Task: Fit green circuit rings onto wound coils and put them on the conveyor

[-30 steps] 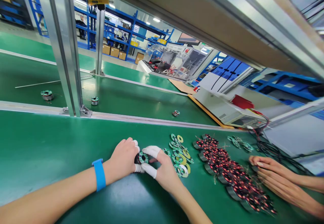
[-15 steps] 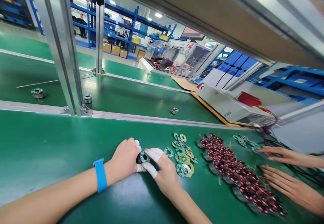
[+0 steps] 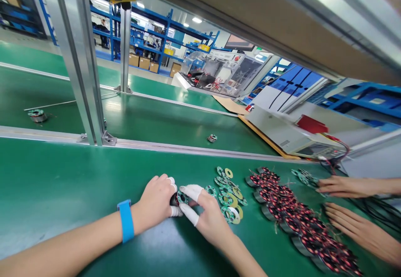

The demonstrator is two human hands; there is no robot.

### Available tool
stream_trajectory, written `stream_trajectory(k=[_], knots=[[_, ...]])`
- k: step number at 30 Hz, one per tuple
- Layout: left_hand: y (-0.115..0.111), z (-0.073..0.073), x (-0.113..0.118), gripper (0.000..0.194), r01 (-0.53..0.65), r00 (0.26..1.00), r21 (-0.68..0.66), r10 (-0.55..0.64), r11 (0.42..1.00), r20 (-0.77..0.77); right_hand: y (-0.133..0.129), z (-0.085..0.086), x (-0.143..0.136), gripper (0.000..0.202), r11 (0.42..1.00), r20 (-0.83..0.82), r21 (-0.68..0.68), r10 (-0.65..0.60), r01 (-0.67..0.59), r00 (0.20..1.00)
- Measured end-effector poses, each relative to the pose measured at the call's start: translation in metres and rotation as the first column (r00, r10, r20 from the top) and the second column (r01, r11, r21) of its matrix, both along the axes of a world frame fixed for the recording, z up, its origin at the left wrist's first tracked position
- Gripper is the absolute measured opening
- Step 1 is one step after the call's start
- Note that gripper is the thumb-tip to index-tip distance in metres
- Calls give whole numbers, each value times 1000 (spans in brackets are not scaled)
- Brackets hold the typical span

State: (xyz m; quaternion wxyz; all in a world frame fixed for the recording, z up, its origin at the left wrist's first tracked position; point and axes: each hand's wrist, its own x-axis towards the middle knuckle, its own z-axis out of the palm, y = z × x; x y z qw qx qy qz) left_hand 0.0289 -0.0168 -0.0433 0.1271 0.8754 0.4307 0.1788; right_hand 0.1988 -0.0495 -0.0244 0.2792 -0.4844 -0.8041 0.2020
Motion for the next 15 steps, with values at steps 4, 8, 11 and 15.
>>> stream_trajectory(k=[4, 8, 11, 15], knots=[[0, -2, 2, 44, 2, 1000, -1, -2, 1000, 6, 0, 1, 0, 28, 1000, -4, 14, 4, -4, 1000], [-1, -1, 1, 41, 2, 1000, -12, -2, 1000, -7, 1, 1, 0, 27, 1000, -11, 6, 13, -13, 1000], [-2, 0, -1, 38, -2, 1000, -26, 1, 1000, -20, 0, 2, -1, 26, 1000, -33, -22, -6, 5, 999], [-2, 4, -1, 34, 4, 999, -45, -6, 999, -36, 0, 6, -3, 25, 991, -86, -126, -61, 50, 994]])
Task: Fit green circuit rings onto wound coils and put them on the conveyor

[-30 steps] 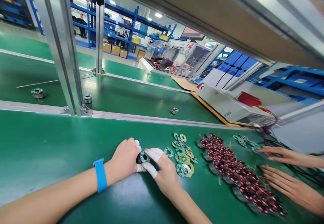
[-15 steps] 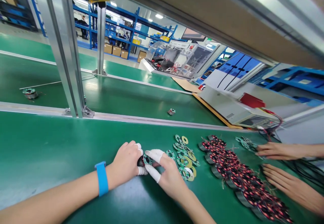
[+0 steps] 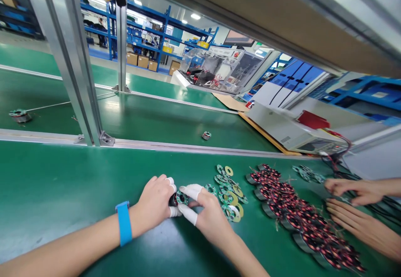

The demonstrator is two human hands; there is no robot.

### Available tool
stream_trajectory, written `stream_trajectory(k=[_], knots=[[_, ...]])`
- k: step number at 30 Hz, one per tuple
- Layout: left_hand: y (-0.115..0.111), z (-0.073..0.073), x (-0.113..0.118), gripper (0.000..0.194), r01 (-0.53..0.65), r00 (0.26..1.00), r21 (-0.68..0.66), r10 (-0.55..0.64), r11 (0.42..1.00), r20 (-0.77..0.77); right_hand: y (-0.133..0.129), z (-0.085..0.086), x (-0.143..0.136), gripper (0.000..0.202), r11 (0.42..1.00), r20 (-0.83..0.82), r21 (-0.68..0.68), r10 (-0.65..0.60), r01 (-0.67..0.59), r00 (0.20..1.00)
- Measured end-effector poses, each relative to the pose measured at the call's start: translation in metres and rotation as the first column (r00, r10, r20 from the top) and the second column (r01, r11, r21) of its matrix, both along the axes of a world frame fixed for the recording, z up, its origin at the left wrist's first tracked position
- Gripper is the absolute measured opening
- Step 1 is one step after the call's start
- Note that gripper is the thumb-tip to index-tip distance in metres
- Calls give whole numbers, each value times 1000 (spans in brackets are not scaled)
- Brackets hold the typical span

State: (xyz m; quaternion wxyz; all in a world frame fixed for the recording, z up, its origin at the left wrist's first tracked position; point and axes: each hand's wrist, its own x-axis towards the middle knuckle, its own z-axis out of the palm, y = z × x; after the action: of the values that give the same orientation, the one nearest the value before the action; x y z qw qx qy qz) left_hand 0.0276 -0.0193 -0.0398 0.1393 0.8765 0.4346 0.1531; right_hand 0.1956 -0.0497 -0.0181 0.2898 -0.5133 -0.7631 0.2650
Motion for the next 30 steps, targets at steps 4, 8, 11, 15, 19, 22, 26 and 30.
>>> stream_trajectory(k=[4, 8, 11, 15, 19, 22, 26, 30], knots=[[0, 3, 1, 29, 5, 1000, -25, -5, 1000, -4, 2, 4, -2, 19, 1000, 32, -29, -9, 10, 999], [-1, 4, 2, 19, -10, 1000, -39, 9, 999, -18, 2, -4, -5, 19, 999, 35, -13, -47, 48, 998], [-1, 2, 2, 16, -14, 1000, -34, 14, 999, -15, -1, -13, -6, 24, 996, -22, 0, -94, 94, 995], [-1, 4, 0, 20, -10, 1000, -48, 10, 999, -3, -3, -15, 1, 37, 995, -98, -90, -53, 45, 994], [-4, 16, -6, 36, 25, 994, -101, -14, 995, 111, -2, -10, 10, 42, 974, -175, -208, 56, -93, 983], [-10, 19, -7, 15, 132, 980, -5, -130, 991, 153, -1, -9, 11, 38, 976, -150, -203, 44, -74, 988], [-18, 7, -2, 22, 308, 951, 200, -307, 930, -37, 0, -13, 6, 35, 981, -164, -194, -14, -19, 986], [-25, -6, 1, 23, 346, 938, 397, -327, 850, -119, 0, -18, 1, 36, 977, -186, -206, -87, 48, 979]])
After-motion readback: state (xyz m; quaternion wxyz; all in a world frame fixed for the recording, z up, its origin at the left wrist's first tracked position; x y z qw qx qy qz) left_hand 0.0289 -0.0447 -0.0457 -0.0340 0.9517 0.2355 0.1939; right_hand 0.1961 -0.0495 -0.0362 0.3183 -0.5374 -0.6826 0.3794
